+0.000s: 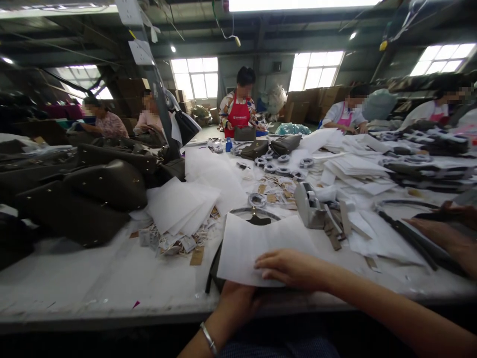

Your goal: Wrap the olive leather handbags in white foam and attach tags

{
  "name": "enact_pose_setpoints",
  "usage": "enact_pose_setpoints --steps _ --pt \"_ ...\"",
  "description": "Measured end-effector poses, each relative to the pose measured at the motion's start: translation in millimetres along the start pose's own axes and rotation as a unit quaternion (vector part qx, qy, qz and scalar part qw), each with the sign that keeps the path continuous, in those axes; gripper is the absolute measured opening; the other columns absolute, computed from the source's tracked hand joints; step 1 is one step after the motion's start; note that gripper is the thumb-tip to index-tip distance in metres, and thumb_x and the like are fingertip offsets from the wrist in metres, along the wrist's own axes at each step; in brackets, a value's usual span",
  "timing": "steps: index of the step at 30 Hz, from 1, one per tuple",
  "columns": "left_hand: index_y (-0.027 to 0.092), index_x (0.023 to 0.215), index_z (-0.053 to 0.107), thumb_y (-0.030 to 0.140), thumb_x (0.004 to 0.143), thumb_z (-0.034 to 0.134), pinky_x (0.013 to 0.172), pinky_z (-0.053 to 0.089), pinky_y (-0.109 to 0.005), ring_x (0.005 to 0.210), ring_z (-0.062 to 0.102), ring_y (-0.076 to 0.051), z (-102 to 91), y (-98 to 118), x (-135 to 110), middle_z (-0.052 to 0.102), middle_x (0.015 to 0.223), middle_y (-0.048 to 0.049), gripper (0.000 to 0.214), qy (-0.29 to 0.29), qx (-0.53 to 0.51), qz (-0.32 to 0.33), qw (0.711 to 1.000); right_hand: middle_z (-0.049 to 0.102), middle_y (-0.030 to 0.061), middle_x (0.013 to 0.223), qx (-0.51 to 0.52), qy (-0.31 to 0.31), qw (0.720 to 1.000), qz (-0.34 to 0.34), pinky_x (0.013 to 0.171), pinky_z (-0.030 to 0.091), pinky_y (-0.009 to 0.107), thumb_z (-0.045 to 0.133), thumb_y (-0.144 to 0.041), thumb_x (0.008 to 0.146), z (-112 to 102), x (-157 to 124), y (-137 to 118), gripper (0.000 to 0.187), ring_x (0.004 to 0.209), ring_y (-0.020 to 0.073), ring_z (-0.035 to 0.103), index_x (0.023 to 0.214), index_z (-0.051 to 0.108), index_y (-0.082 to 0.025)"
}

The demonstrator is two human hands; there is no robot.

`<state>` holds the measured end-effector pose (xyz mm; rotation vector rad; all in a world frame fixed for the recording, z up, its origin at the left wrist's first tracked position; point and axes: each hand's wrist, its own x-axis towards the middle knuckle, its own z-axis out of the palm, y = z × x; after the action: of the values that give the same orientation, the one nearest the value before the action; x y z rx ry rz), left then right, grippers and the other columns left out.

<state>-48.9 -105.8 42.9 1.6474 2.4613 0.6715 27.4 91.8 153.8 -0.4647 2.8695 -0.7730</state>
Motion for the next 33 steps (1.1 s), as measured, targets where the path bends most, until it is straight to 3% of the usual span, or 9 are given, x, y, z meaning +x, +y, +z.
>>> enact_pose_setpoints --steps 3,7,12,17,21,26,29,30,33 --pt "0.035 0.132 0.057 0.042 0.079 0.071 0.109 0.038 -0.053 0.126 0.052 -0.032 -8.0 5.0 1.0 0.061 0.134 -0.0062 0.055 0.021 0.008 0.019 1.0 0.06 0.0083 0.136 -0.064 0.04 0.997 0.023 0.109 0.038 0.044 0.052 -0.04 0.096 -2.2 -4.5 28.1 0.038 0.125 0.0271 0.056 0.13 0.063 -0.029" --pt "0.034 0.127 0.061 0.039 0.08 0.071 0.111 0.035 -0.054 0.124 0.053 -0.032 -12.0 8.6 2.5 0.064 0.129 -0.0064 0.049 0.037 0.007 0.041 0.998 0.037 0.0123 0.155 -0.099 0.016 0.994 0.042 0.116 0.018 0.059 0.053 -0.056 0.092 12.9 -10.4 44.7 0.064 0.143 0.0356 0.03 0.15 0.039 -0.03" --pt "0.029 0.128 0.061 0.035 0.08 0.069 0.109 0.039 -0.051 0.126 0.054 -0.032 -5.2 7.8 -0.6 0.062 0.134 -0.008 0.049 0.032 0.002 0.022 0.999 0.028 0.0121 0.159 -0.061 -0.024 0.998 -0.005 0.116 0.011 0.06 0.048 -0.062 0.093 28.8 -3.8 44.9 0.072 0.145 0.0354 0.026 0.154 0.026 -0.032" --pt "0.026 0.135 0.057 0.041 0.087 0.062 0.106 0.044 -0.054 0.129 0.053 -0.035 1.5 3.8 -2.3 0.058 0.138 -0.0114 0.051 -0.023 0.033 -0.016 0.999 0.027 0.0107 0.16 -0.029 -0.021 0.999 -0.008 0.116 0.006 0.062 0.049 -0.061 0.092 28.3 -0.3 52.8 0.073 0.147 0.0355 0.02 0.154 0.024 -0.033" --pt "0.025 0.137 0.054 0.037 0.088 0.06 0.105 0.045 -0.051 0.129 0.053 -0.033 -0.7 3.4 -3.1 0.058 0.139 -0.0119 0.051 -0.033 0.051 0.0 0.998 0.028 0.0111 0.159 -0.019 -0.013 1.0 -0.003 0.116 0.006 0.062 0.051 -0.061 0.092 26.5 -2.6 58.1 0.073 0.147 0.036 0.021 0.154 0.026 -0.032" --pt "0.018 0.134 0.054 0.026 0.083 0.065 0.098 0.051 -0.046 0.116 0.062 -0.033 -40.4 34.4 -15.1 0.064 0.13 -0.0146 0.053 -0.049 0.081 0.012 0.995 0.03 0.0106 0.159 -0.011 -0.007 1.0 -0.012 0.116 0.008 0.061 0.05 -0.06 0.092 28.6 -4.6 62.4 0.072 0.146 0.035 0.024 0.154 0.027 -0.032" --pt "0.023 0.093 0.069 0.032 0.09 0.057 0.071 0.057 -0.031 0.077 0.071 -0.022 -80.8 66.2 -5.5 0.074 0.093 -0.0051 0.016 -0.106 0.054 0.042 0.992 0.029 0.0105 0.159 -0.012 -0.002 1.0 -0.016 0.116 0.008 0.063 0.051 -0.06 0.092 32.5 -4.6 64.8 0.072 0.146 0.0359 0.024 0.154 0.027 -0.032" --pt "0.024 0.087 0.069 0.037 0.093 0.053 0.065 0.055 -0.029 0.069 0.07 -0.02 -91.9 73.4 3.9 0.073 0.084 -0.0027 0.021 -0.108 0.037 0.052 0.992 0.029 0.0106 0.159 -0.013 0.001 1.0 -0.018 0.116 0.008 0.063 0.052 -0.059 0.092 33.8 -4.5 65.6 0.072 0.146 0.0358 0.024 0.154 0.028 -0.031" --pt "0.023 0.1 0.067 0.032 0.096 0.048 0.077 0.056 -0.03 0.088 0.071 -0.021 -103.6 69.7 41.2 0.073 0.1 -0.0046 0.021 -0.038 0.019 0.069 0.997 0.033 0.0112 0.157 -0.014 0.015 1.0 -0.017 0.117 0.009 0.062 0.054 -0.057 0.091 36.4 -4.9 67.4 0.07 0.146 0.0348 0.025 0.152 0.033 -0.028"
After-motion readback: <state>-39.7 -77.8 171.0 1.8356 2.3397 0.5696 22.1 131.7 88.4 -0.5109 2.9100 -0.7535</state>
